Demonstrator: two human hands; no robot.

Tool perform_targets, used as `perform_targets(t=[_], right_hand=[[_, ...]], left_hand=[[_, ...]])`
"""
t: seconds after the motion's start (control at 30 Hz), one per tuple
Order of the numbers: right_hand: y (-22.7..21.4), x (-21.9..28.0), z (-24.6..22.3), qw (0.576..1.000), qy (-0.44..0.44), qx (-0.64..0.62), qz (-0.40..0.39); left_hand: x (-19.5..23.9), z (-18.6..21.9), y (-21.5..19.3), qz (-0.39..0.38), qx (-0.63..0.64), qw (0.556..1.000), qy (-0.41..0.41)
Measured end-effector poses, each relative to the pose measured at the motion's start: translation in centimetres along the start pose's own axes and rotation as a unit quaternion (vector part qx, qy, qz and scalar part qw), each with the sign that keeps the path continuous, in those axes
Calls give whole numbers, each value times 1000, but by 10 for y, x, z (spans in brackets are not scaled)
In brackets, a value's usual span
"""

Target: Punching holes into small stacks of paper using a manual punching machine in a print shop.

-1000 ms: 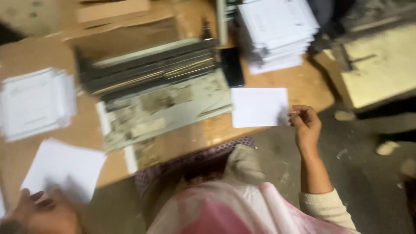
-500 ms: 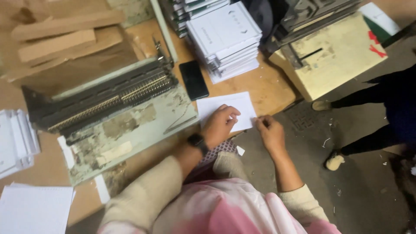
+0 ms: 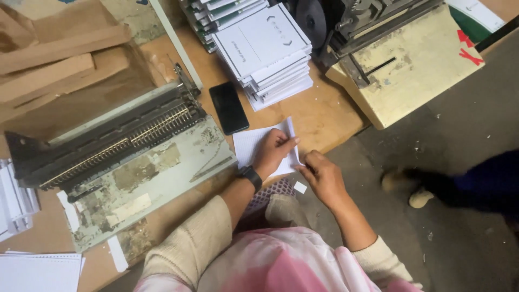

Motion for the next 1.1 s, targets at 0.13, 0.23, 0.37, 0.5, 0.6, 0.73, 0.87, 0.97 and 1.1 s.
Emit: perform_targets(t=[0.13,0.23,0.37,0.5,0.6,0.73,0.87,0.97,1.1], right_hand=[[3,6,8,1000,-15,8,20],[6,8,15,1000,-16,1,25],[11,8,21,1000,-17,13,22],[5,6,16,988,104,114,6],[8,1,12,988,114,95,29],[25,-9,53,988,134,-49,66],[24,6,102,961,120,-214,126],[3,22,105,959,93,-215,161],[0,25,70,911,158,-358,134]], left_hand=[[-3,-5,4,-13,36,999,34],[3,2,2,-9,16,999,37],[12,14,1,-7,-3,1000,29],[32,41,-4,15,-69,998,2],[45,60,-8,32,-106,994,14],[32,41,-3,49,-91,989,103],[74,56,-26,48,-121,970,204],[145,107,-49,50,-239,929,279],[229,154,-74,78,-351,859,364]])
Point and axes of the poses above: each hand's wrist, its own x-axis away from the middle knuckle, its own y-axis out of the palm, z = x × y, the point moved 9 cm from there along -x, towards the middle knuckle, and after that the axes turned 11 degrees about -z, right-handed, at the moved point
